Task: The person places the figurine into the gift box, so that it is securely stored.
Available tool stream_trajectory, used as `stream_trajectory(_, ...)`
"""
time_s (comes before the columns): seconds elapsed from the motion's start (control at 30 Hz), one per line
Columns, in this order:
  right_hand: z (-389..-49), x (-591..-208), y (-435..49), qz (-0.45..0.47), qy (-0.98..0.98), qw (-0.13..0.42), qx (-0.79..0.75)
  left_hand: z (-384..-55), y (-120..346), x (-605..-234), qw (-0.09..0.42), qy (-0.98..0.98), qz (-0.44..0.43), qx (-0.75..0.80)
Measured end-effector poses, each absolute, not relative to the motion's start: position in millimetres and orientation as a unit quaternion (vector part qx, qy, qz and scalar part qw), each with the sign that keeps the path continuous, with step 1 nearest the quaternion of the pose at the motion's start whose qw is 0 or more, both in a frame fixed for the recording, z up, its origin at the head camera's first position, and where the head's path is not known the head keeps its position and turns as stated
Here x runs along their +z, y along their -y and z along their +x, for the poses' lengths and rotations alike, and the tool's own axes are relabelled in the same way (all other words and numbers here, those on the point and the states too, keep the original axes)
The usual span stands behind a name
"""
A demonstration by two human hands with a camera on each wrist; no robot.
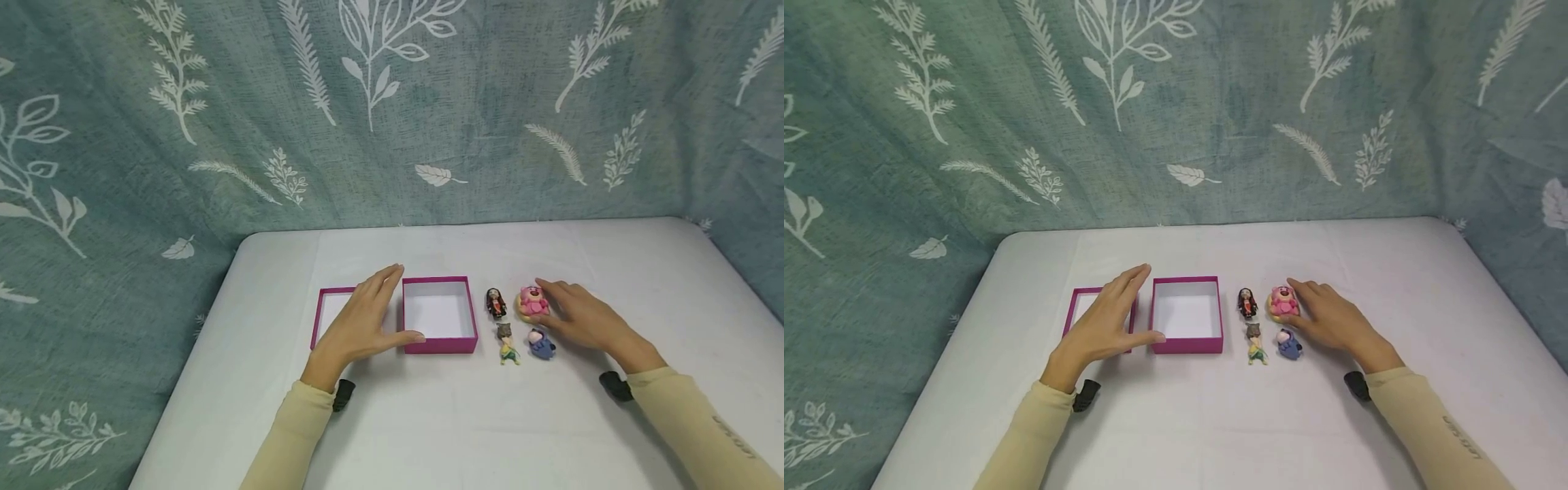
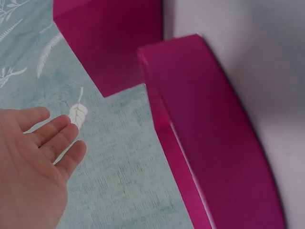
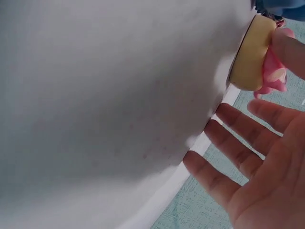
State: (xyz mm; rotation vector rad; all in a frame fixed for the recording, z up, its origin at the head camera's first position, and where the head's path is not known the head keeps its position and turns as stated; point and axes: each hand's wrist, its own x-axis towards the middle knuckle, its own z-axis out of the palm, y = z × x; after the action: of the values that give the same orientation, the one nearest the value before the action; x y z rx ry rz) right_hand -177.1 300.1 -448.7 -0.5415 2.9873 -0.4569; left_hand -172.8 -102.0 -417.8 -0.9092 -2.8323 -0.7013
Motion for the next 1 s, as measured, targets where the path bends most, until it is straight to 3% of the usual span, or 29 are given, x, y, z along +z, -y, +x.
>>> stream_trajectory(1.0,-181,-445,-290,-0.139,-0.969,0.048,-0.2,-182,84,-445,0.003,0.925,-0.304,-0.227)
